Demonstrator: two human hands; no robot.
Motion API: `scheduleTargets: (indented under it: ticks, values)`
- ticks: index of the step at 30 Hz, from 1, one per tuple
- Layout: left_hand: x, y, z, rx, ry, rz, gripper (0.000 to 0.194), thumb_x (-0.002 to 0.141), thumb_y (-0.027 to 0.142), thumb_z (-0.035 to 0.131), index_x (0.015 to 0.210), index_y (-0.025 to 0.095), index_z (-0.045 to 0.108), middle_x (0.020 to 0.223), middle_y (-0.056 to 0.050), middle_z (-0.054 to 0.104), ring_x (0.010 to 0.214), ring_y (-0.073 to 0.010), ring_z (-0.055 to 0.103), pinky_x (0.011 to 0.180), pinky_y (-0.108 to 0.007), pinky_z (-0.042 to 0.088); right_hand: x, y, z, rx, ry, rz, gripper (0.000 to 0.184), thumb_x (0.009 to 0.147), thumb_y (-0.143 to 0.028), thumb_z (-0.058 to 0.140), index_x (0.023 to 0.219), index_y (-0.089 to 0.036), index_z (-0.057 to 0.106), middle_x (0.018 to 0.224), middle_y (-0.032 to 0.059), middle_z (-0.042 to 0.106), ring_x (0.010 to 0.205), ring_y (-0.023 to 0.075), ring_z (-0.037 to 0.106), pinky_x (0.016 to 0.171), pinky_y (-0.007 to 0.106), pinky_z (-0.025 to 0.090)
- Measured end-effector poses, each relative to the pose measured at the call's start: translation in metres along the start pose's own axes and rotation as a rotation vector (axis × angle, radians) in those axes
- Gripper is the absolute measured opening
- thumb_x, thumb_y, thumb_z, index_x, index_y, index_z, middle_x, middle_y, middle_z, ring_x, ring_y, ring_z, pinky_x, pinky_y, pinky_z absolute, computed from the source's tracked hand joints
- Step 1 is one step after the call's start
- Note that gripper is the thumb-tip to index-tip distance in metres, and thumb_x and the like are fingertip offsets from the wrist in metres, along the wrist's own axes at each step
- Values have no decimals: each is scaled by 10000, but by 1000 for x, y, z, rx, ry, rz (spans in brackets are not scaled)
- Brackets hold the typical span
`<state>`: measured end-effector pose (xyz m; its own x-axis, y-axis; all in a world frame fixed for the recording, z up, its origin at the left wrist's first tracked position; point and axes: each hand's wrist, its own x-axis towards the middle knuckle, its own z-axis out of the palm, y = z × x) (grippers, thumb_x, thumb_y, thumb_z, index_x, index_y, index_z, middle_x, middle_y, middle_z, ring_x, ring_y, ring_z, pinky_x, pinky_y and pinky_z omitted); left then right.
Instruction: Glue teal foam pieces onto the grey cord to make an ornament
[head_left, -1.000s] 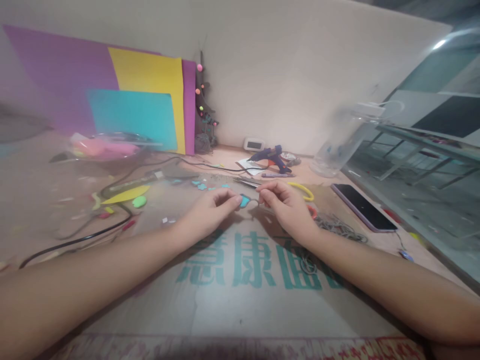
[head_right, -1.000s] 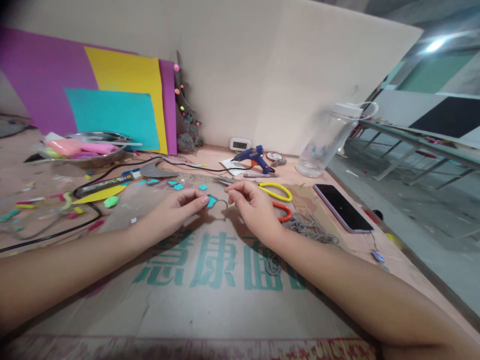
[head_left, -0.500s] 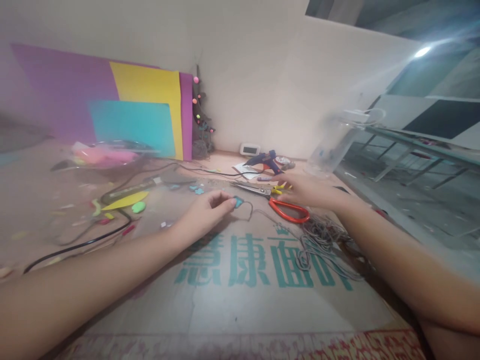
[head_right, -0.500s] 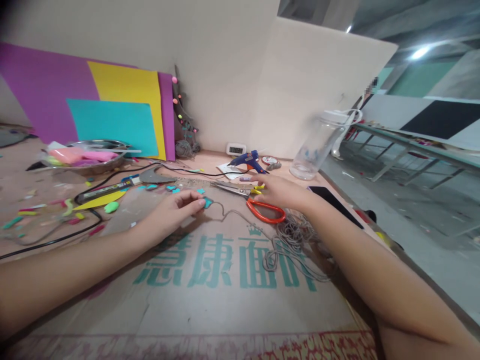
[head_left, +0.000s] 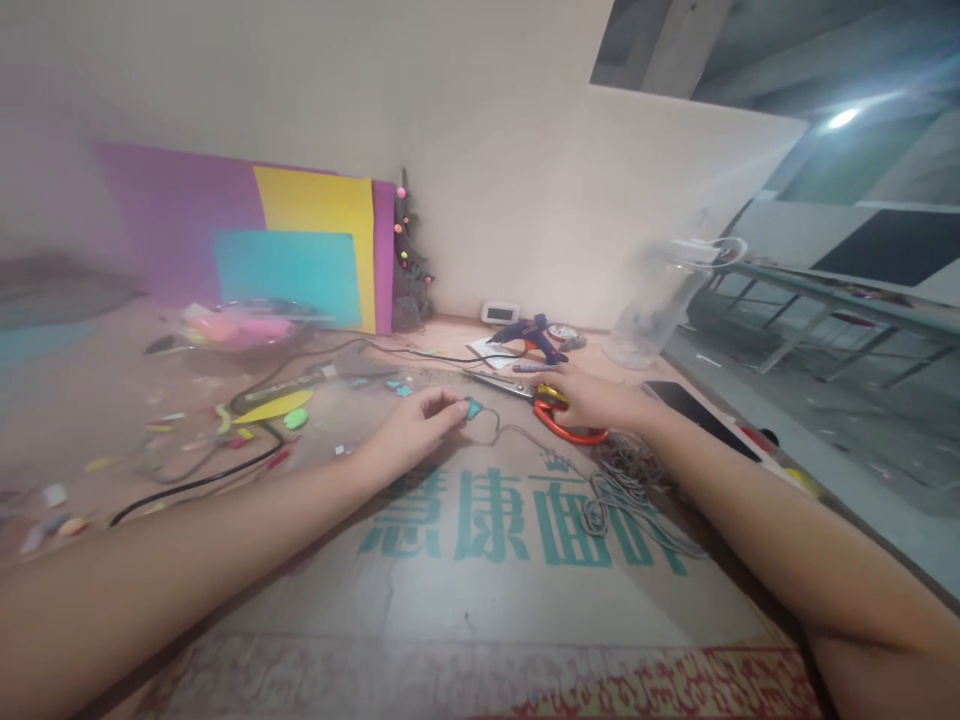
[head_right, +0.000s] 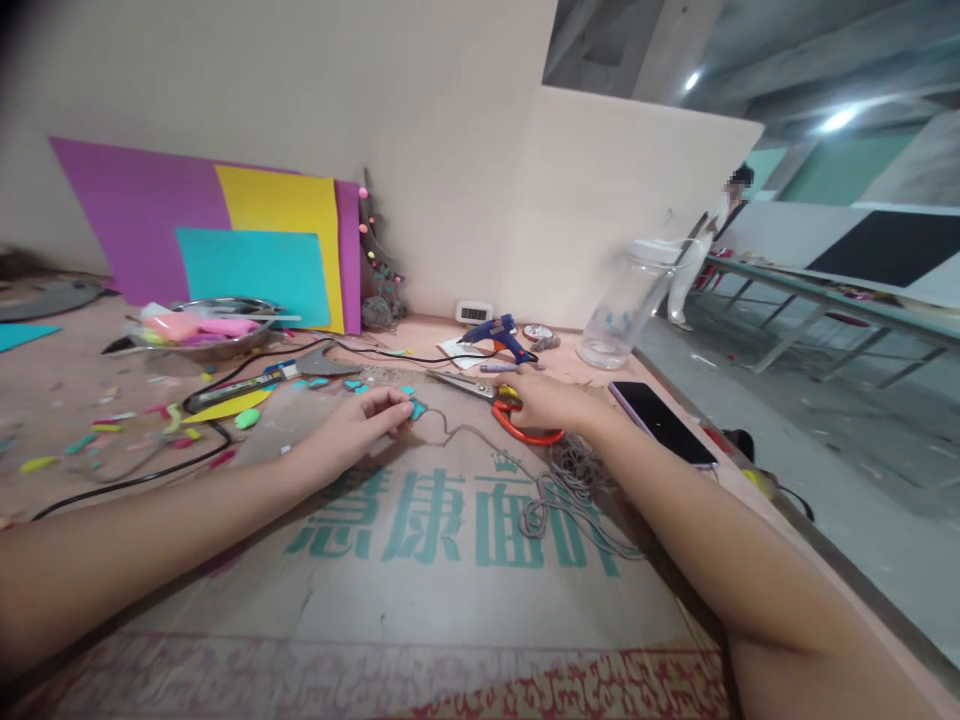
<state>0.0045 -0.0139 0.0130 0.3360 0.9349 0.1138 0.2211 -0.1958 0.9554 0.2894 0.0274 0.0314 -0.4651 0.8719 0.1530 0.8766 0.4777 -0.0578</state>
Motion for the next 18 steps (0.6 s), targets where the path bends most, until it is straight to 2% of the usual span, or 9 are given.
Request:
scheduleTargets:
  ticks: [3, 6, 10, 14, 18]
  values:
    - [1, -1, 0, -37, 0, 31, 267, 785, 422, 590, 755, 160, 551, 690, 16, 548, 658, -124, 503, 655, -241, 398, -2, -5, 0, 2, -33, 67, 408, 779, -259, 632, 1182, -202, 601, 1060, 114, 623, 829, 224, 619, 729, 326, 488]
    - [2, -5, -1, -45, 1, 62, 280, 806, 436, 583, 760, 162, 547, 699, 12, 558, 666, -126, 520, 674, -246, 417, -2, -13, 0, -24, 113, 99, 336, 869, -235, 522, 1193, -160, 572, 1130, 159, 595, 913, 254, 624, 784, 363, 487]
    - [-1, -2, -5, -25, 3, 152, 270, 854, 431, 564, 822, 163, 557, 771, -3, 587, 728, -136, 548, 705, -251, 434, 1, -14, -6, -21, 277, 73, 441, 880, -284, 556, 1311, -197, 524, 1263, 171, 571, 991, 291, 627, 817, 393, 496]
    - [-6, 16, -11, 1, -18, 183, 247, 866, 417, 567, 841, 172, 565, 803, -2, 597, 758, -141, 555, 706, -250, 432, 2, -10, -19, 63, 321, 45, 537, 891, -414, 568, 1390, -259, 444, 1164, 103, 657, 993, 287, 635, 832, 400, 499]
    - [-10, 41, -21, -17, -44, 177, 245, 858, 408, 574, 796, 171, 586, 766, -6, 612, 752, -149, 569, 724, -263, 443, 2, -11, -30, 31, 450, 2, 425, 897, -439, 552, 1252, -206, 538, 1049, 119, 633, 883, 258, 608, 777, 388, 489]
